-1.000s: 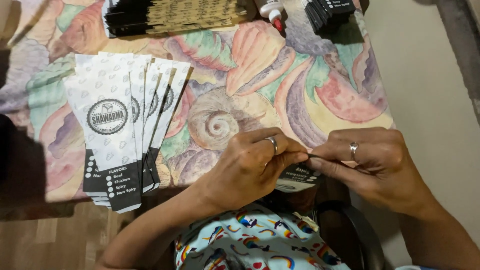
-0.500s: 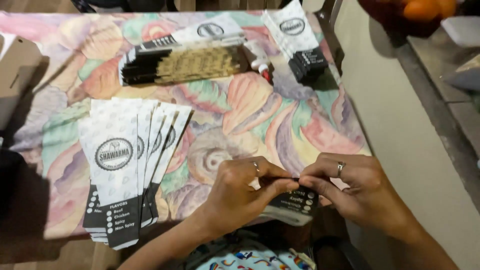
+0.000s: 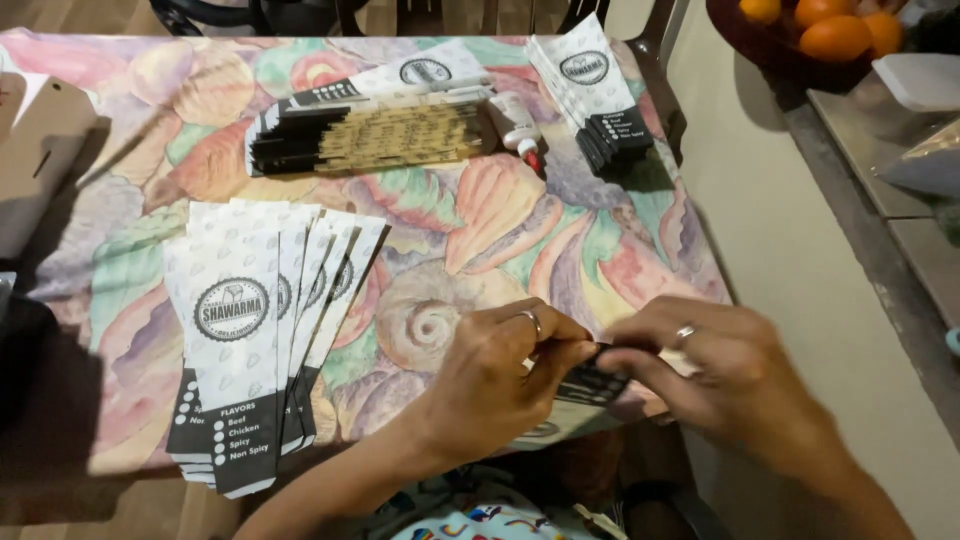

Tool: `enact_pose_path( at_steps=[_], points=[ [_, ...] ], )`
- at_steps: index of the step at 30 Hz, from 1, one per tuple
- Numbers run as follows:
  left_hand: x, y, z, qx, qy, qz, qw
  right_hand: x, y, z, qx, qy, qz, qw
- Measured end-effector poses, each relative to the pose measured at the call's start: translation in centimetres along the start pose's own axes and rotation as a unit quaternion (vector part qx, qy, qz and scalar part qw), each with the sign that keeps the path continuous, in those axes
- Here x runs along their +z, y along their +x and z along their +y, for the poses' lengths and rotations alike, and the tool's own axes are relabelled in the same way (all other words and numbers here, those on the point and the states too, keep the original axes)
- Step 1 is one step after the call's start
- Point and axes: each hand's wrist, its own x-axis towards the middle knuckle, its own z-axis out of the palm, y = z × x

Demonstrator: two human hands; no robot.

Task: Assembling paper shawarma packaging by applying glue to the edges of a stack and folding them individually.

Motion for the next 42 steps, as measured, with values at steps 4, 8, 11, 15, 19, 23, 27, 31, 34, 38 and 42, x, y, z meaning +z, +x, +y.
enact_pose_path(
  at_steps=[4, 8, 11, 15, 19, 23, 27, 31, 34, 38, 42],
  points=[
    [0.1, -0.4, -0.2, -0.035, -0.021, -0.014, 0.999, 0.3, -0.4, -0.5, 0.019, 0.019, 0.024, 0.999],
    [0.4, -1.0, -1.0, -0.036, -0.026, -0.025, 0.999, 0.0, -1.0, 0.7, 0.031, 0.040, -0.003, 0.999],
    [-1.0, -0.5, -0.9, -0.038, 0.012, -0.010, 0.999, -1.4, -1.2, 1.5, 0.075, 0.021, -0.013, 0.997],
    [0.5, 0.2, -0.9, -0.021, -0.008, -0.033, 0.999, -1.6, -1.5, 1.8, 0.082, -0.020, -0.069, 0.994],
    [1.1, 1.4, -0.4, -0.043, -0.016, 0.005, 0.999, 0.1, -0.8, 1.9, 0.027, -0.006, -0.046, 0.999],
    [1.8, 0.9, -2.3, -0.123, -0.036, -0.035, 0.991, -0.9, 0.1, 2.2, 0.046, -0.005, 0.009, 0.999],
    [0.8, -0.6, -6.2, -0.209, 0.032, -0.236, 0.948, -3.1, -0.7, 3.9, 0.142, -0.051, 0.096, 0.984],
    [-0.5, -0.4, -6.8, -0.205, 0.062, -0.271, 0.938, -4.3, -0.4, 5.5, 0.147, -0.031, -0.031, 0.988],
    [0.0, 0.4, -7.5, -0.207, 0.137, -0.314, 0.916, -2.5, 0.3, 6.1, 0.174, -0.026, -0.142, 0.974],
    [-2.2, 1.7, -8.5, -0.177, 0.104, -0.302, 0.931, -1.3, 0.8, 9.7, 0.052, -0.006, -0.146, 0.988],
    [-7.9, -0.9, -14.8, -0.264, 0.229, -0.227, 0.909, -3.1, 3.0, 15.0, 0.309, 0.013, -0.058, 0.949]
  ],
)
